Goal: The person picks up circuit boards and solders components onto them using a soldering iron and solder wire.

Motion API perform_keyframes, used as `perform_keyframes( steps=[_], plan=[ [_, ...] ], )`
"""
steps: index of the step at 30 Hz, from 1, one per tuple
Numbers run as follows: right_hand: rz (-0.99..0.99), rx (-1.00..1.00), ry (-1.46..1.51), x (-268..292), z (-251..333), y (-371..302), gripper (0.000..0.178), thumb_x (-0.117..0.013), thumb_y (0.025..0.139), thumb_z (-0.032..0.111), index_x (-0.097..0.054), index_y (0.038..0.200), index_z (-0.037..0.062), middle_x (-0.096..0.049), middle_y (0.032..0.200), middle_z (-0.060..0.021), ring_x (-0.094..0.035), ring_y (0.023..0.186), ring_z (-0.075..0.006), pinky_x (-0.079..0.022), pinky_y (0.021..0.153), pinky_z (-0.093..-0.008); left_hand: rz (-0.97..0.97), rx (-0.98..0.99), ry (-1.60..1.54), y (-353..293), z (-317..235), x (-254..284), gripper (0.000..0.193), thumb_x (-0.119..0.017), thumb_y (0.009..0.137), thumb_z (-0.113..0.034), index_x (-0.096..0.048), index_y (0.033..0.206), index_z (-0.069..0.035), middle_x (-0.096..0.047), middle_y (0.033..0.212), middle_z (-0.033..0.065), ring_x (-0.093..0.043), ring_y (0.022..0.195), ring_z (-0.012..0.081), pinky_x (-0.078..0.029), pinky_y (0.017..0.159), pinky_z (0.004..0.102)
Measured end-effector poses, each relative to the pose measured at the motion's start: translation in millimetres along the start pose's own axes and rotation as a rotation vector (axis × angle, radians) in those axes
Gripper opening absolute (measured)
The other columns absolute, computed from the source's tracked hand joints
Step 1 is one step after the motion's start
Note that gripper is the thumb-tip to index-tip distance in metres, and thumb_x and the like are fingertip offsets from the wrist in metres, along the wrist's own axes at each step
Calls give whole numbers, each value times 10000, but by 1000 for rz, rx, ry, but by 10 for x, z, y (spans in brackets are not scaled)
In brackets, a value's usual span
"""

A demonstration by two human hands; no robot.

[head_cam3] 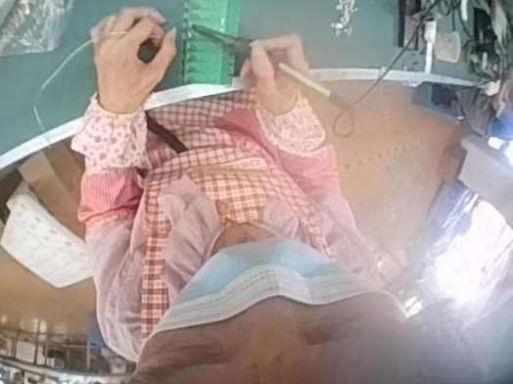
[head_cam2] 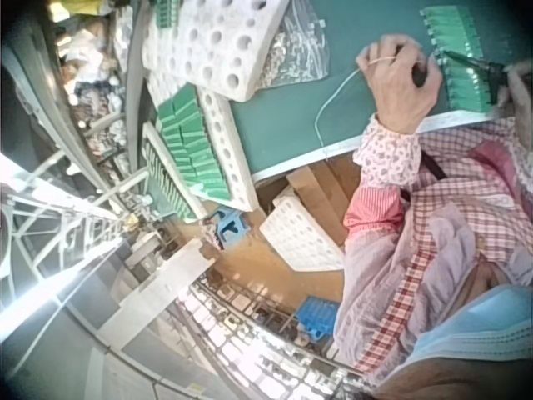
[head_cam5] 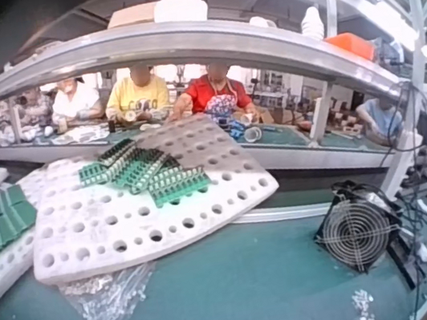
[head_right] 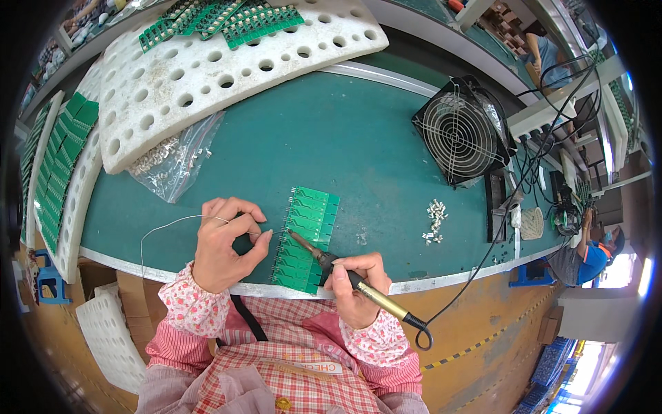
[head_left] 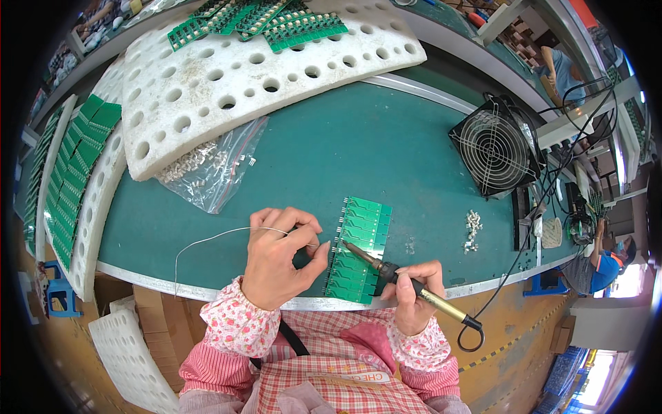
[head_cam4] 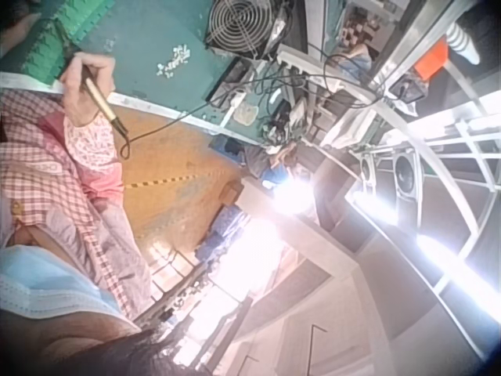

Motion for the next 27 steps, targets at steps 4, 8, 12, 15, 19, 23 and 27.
perform_keyframes(
  steps=[4,8,12,15,19,23,27],
  plan=[
    [31,28,-40,-5,11,-5,128,-511,919,91,-428,956,2,-572,754,-119,-582,514,-130,-486,480,-238,-5,5,-2,0,-3,-1,200,-733,674,-49,-543,615,-71,-615,873,17,-569,795,207,-364,865,378],
    [29,46,-43,-7,38,0,129,-513,918,91,-429,957,1,-571,740,-119,-586,514,-131,-483,471,-235,3,4,4,6,-9,-8,198,-733,674,-47,-545,618,-70,-614,870,18,-568,796,207,-364,862,374],
    [-14,4,-6,9,2,-9,136,-514,926,106,-428,962,7,-574,739,-118,-574,503,-134,-478,480,-241,-24,-2,10,0,-9,12,194,-732,675,-42,-547,625,-70,-614,870,19,-566,801,207,-363,852,370],
    [-51,-21,13,28,0,-6,137,-510,932,116,-427,965,12,-575,746,-115,-566,497,-138,-475,485,-245,-37,3,12,1,-5,15,193,-731,676,-39,-547,628,-71,-615,873,18,-563,809,206,-362,847,368],
    [-19,-34,-8,16,2,4,142,-512,936,120,-426,970,13,-577,765,-115,-571,506,-144,-479,490,-251,-10,-10,14,7,-24,-1,195,-732,679,-45,-545,630,-74,-616,879,16,-562,815,204,-363,845,367],
    [6,-45,-7,8,-18,17,156,-524,936,126,-426,977,12,-579,793,-119,-579,517,-147,-487,496,-256,-3,-7,16,14,-25,-28,198,-734,680,-52,-543,631,-74,-617,879,17,-562,814,205,-363,846,370],
    [31,-41,-16,11,-26,15,165,-535,933,128,-428,980,12,-577,821,-120,-587,527,-152,-492,497,-260,-12,-9,26,15,-35,-28,196,-734,683,-57,-544,636,-74,-617,878,17,-564,810,209,-363,850,373]
  ],
)
Point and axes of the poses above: each hand's wrist, its own y-axis towards the middle knuckle, its own x-axis out of the back of the hand, z = x × y, the point moved 7 cm from there along y, towards the middle knuckle
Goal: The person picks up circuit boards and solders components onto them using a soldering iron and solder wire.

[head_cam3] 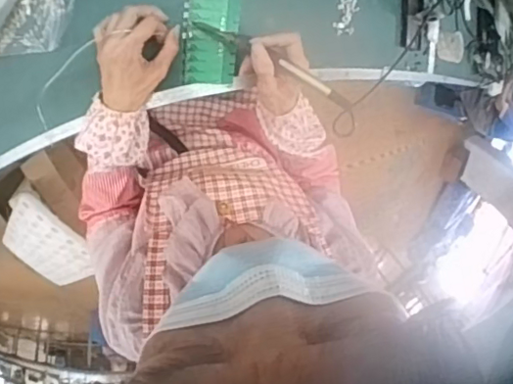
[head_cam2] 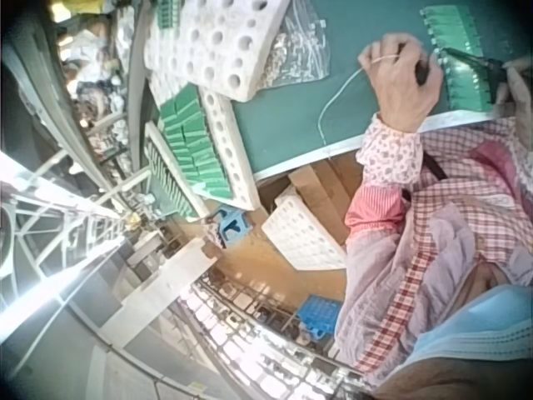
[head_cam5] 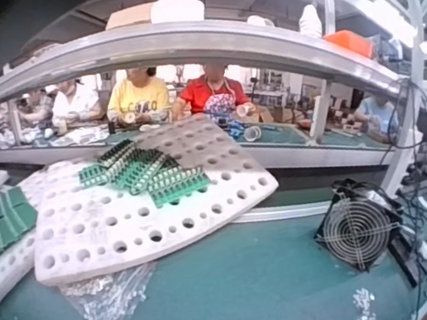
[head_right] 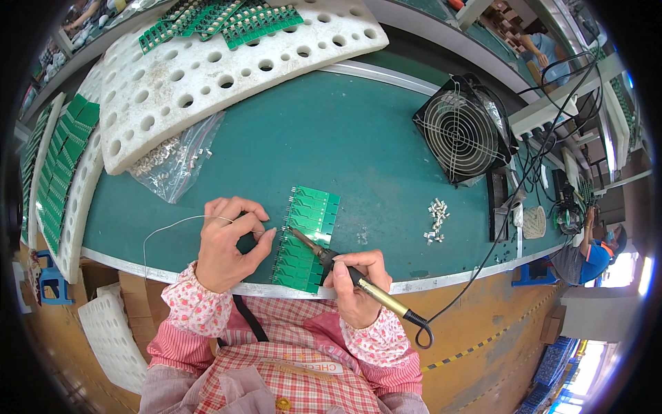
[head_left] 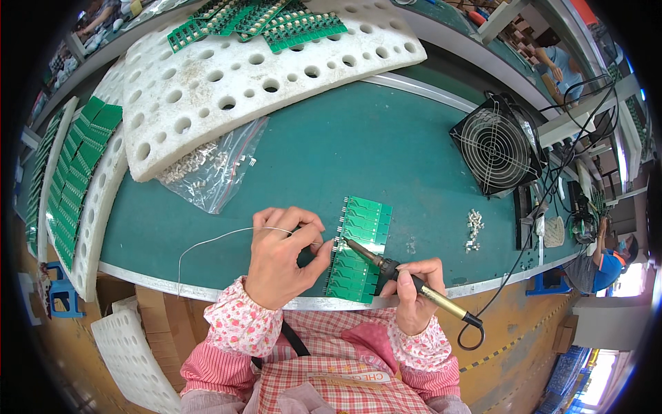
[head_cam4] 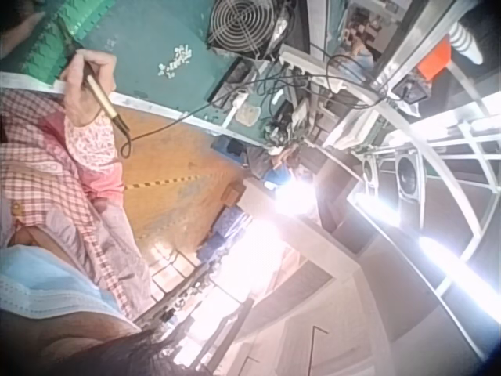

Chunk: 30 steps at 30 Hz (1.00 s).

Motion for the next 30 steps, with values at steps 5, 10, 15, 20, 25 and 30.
perform_keyframes(
  steps=[5,10,15,20,25,30],
  plan=[
    [4,-9,-4,-4,-7,3,164,-536,933,128,-428,980,13,-576,822,-119,-587,532,-150,-492,495,-260,-2,-6,14,1,-2,2,194,-735,685,-60,-546,642,-74,-617,879,15,-565,808,209,-363,852,375],
    [9,11,0,-9,-2,-1,163,-537,931,128,-432,975,11,-579,809,-120,-584,531,-145,-492,496,-255,-10,-9,30,-6,-2,-7,198,-741,689,-64,-548,644,-79,-615,880,11,-565,812,202,-362,853,376],
    [-45,20,34,-3,3,-2,143,-566,914,98,-469,955,1,-606,710,-101,-595,531,-121,-481,495,-237,-19,-21,27,-10,-15,8,193,-739,692,-60,-551,649,-79,-615,880,12,-568,807,203,-361,852,374],
    [-140,35,97,51,-37,-52,147,-588,900,87,-486,955,-2,-622,671,-95,-585,522,-104,-463,483,-226,-46,10,-17,-58,36,85,185,-732,704,-56,-555,653,-74,-619,869,22,-571,800,206,-363,847,368],
    [-169,46,188,140,-90,-140,161,-555,905,102,-441,961,4,-590,785,-128,-560,533,-119,-466,484,-242,-21,58,-71,-116,59,101,182,-717,719,-49,-549,651,-64,-624,846,32,-573,787,208,-367,838,357],
    [-111,65,192,98,-46,-134,145,-546,903,83,-438,955,2,-594,748,-120,-563,530,-113,-480,490,-245,25,26,-83,-91,37,48,197,-716,711,-43,-535,636,-63,-627,849,26,-568,772,205,-368,834,357]
  ],
)
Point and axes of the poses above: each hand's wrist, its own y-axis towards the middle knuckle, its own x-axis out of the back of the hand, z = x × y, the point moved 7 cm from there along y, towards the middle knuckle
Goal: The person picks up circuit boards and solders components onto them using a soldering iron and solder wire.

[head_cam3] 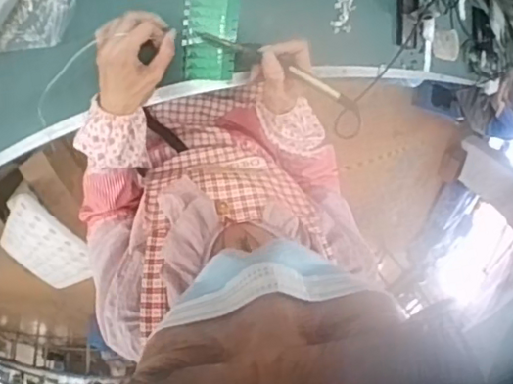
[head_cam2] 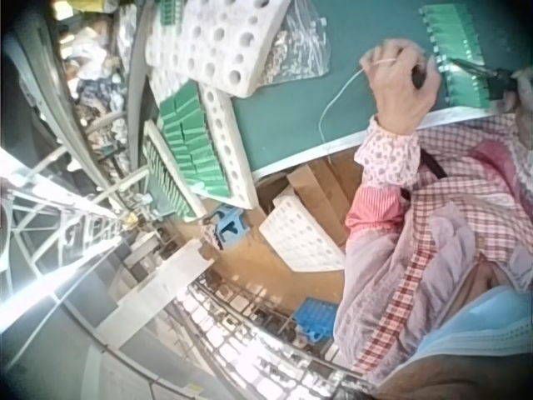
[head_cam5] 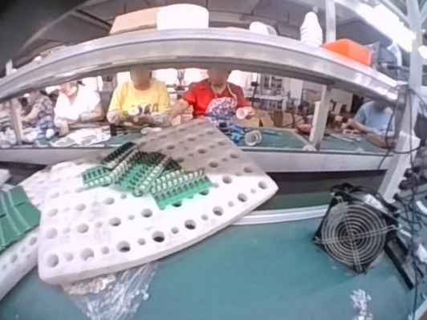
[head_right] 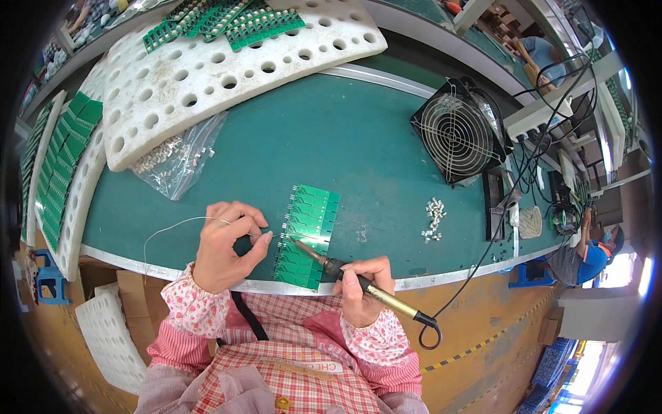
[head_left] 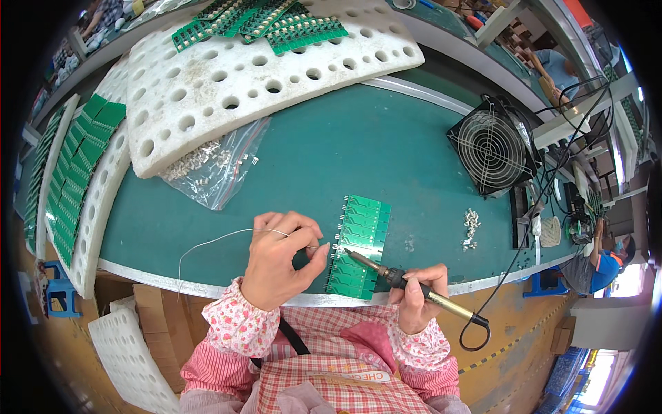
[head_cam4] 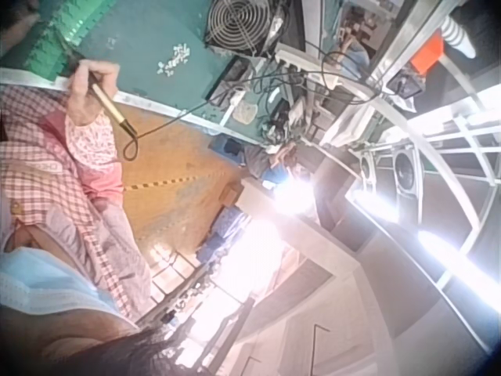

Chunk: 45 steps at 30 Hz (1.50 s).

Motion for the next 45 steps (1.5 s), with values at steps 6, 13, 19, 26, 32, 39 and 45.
perform_keyframes(
  steps=[6,13,19,26,32,39,45],
  plan=[
    [27,-9,-113,-65,48,30,179,-527,914,150,-416,932,11,-545,697,-88,-516,453,-100,-427,414,-213,18,-15,9,13,-2,-26,202,-715,701,-41,-529,626,-64,-626,850,15,-562,758,202,-368,832,360],
    [104,-30,-161,-90,35,45,160,-515,923,131,-414,950,10,-563,745,-99,-575,496,-122,-478,453,-218,38,-19,33,16,-14,-44,202,-715,697,-49,-531,616,-68,-623,844,15,-550,734,196,-369,828,360],
    [159,-2,-187,-104,47,39,156,-511,928,129,-412,957,12,-567,761,-106,-586,510,-130,-486,465,-230,39,-12,33,20,-11,-41,197,-714,698,-53,-535,617,-71,-621,847,12,-549,727,194,-368,823,360],
    [119,-39,-169,-54,26,52,140,-585,905,85,-481,928,-6,-640,657,-99,-643,546,-130,-525,505,-251,36,-23,37,18,-15,-44,197,-715,701,-59,-537,616,-73,-619,859,9,-548,729,193,-365,825,365],
    [184,-14,-225,-89,35,43,152,-504,934,129,-405,965,18,-558,770,-107,-593,517,-140,-492,464,-242,43,-25,47,18,-26,-49,190,-717,699,-62,-544,620,-77,-617,865,9,-549,740,196,-359,824,367],
    [164,1,-221,-86,-1,18,139,-507,929,99,-398,961,19,-572,777,-117,-592,517,-137,-501,479,-239,46,-24,43,20,-32,-46,185,-715,702,-60,-546,626,-72,-614,866,13,-551,747,200,-359,828,369],
    [119,99,-135,-70,13,16,111,-590,845,-14,-490,894,-20,-646,657,-109,-657,537,-151,-516,494,-249,42,-28,57,20,-33,-49,187,-715,704,-57,-545,627,-68,-609,869,16,-549,747,205,-359,828,371]
  ],
)
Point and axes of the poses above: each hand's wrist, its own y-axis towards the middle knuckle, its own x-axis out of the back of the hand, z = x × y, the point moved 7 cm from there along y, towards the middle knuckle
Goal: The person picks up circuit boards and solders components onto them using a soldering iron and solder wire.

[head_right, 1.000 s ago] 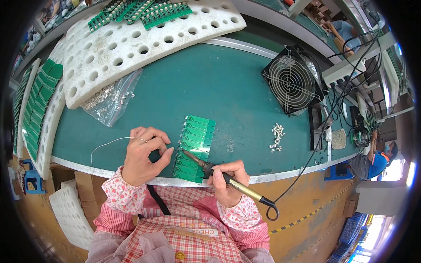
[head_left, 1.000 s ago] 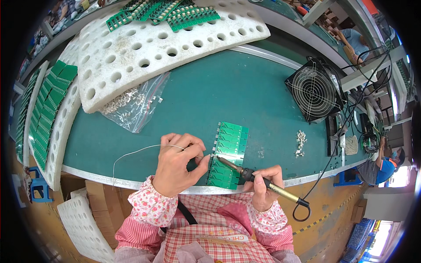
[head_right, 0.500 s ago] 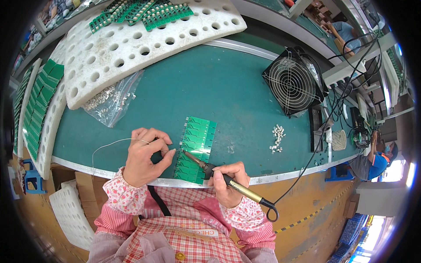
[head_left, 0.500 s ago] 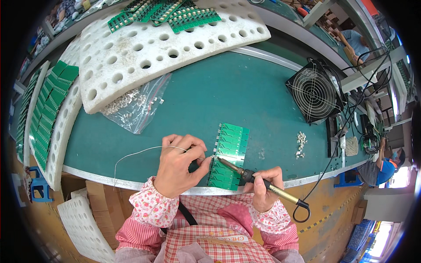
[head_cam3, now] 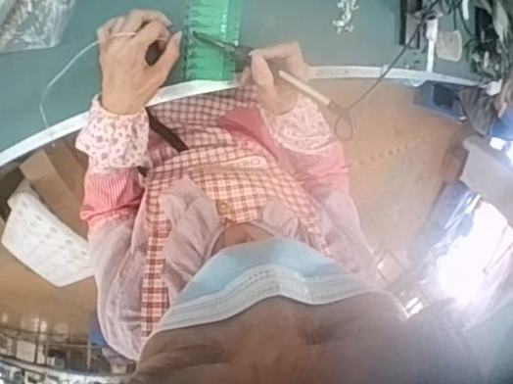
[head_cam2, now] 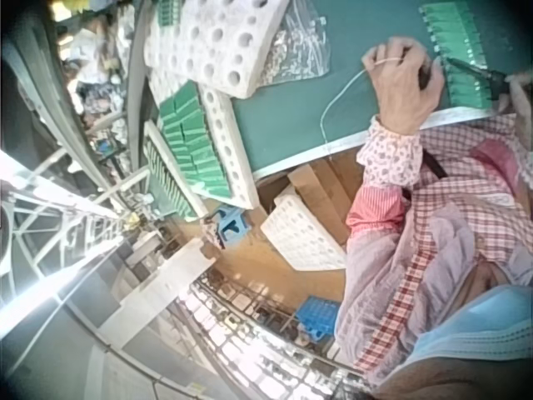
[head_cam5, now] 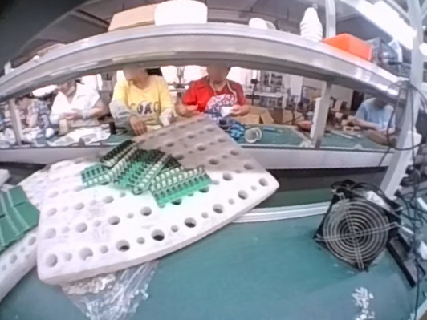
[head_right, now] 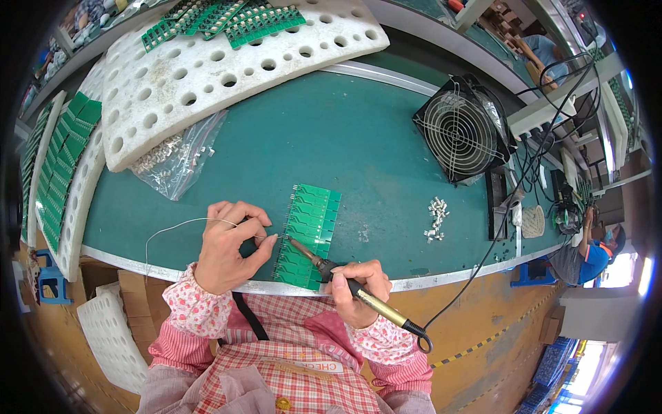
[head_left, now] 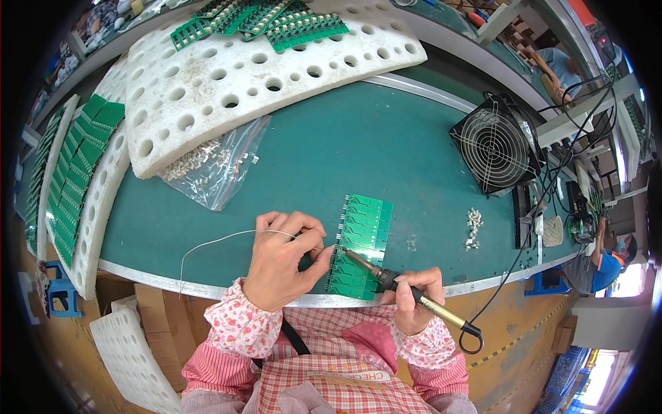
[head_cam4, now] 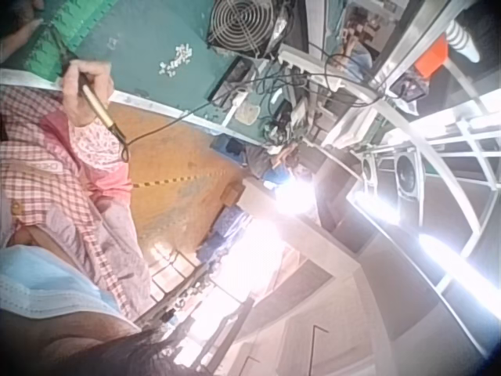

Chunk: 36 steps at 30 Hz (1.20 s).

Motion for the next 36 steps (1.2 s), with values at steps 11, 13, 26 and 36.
perform_keyframes(
  steps=[11,13,26,36],
  plan=[
    [-7,-111,-17,11,-4,7,181,-512,935,156,-397,956,17,-572,739,-122,-586,497,-138,-502,466,-244,-36,13,-8,0,13,24,185,-719,716,-67,-551,639,-70,-617,879,13,-559,776,213,-363,823,367],
    [10,-119,-45,7,6,17,179,-514,933,151,-399,960,17,-573,742,-120,-588,499,-141,-504,466,-244,-28,-5,5,1,0,19,184,-719,720,-73,-552,640,-71,-616,879,10,-559,777,212,-362,820,366],
    [81,-97,-67,-30,25,30,182,-530,927,143,-413,961,7,-580,778,-117,-612,535,-144,-511,485,-249,0,-15,21,7,-18,1,177,-713,731,-78,-553,655,-72,-611,885,8,-553,773,206,-357,811,366],
    [77,-100,-70,-30,39,34,198,-543,922,155,-423,956,1,-580,772,-113,-604,534,-138,-503,484,-245,-5,-32,29,4,-27,1,146,-715,736,-74,-576,689,-71,-603,891,20,-558,801,215,-360,806,371]
  ],
)
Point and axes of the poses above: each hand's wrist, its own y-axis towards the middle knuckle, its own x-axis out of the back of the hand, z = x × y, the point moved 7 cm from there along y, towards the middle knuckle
